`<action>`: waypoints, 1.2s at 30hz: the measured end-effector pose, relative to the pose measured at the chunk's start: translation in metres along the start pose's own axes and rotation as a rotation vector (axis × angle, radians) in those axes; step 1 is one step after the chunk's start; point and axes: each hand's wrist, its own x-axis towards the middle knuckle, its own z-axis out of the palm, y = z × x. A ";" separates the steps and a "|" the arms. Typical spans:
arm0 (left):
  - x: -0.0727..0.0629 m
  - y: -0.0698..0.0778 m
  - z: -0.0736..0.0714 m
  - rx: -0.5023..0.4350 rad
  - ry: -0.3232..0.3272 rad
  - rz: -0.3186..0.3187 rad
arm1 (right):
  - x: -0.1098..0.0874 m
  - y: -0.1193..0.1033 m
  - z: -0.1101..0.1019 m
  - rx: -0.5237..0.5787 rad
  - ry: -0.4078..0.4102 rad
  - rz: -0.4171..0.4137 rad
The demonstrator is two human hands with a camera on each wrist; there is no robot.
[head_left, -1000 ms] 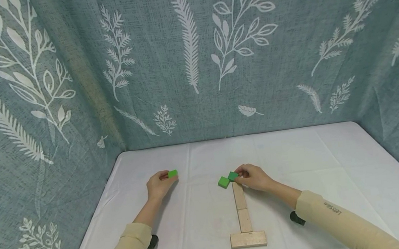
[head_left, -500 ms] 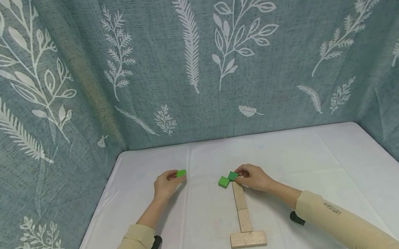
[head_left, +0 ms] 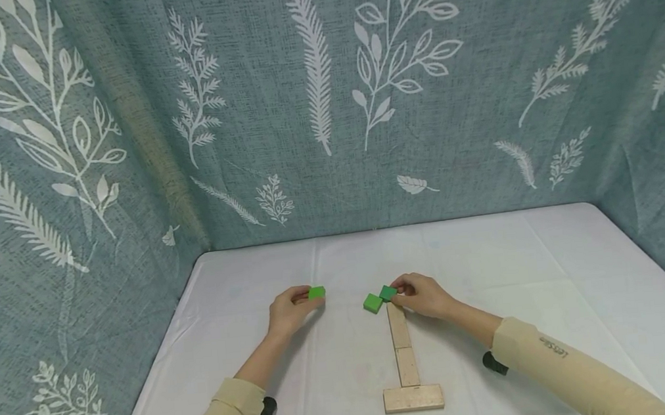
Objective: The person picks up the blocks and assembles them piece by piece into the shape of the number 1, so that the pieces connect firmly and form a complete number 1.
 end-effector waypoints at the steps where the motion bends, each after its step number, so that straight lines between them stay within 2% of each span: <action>1: -0.001 0.001 0.001 0.002 -0.007 0.006 | 0.000 0.000 0.000 0.000 -0.001 0.004; 20: -0.013 0.011 0.022 0.056 -0.107 0.087 | -0.001 0.000 0.001 0.012 -0.003 0.005; 27: -0.018 0.015 0.025 0.065 -0.131 0.167 | -0.001 0.000 0.001 0.001 -0.008 0.006; 31: -0.017 0.016 0.029 0.054 -0.141 0.150 | 0.000 -0.001 0.001 0.000 -0.006 0.004; 36: -0.016 0.017 0.035 0.083 -0.159 0.151 | 0.000 0.000 0.000 -0.003 -0.007 -0.001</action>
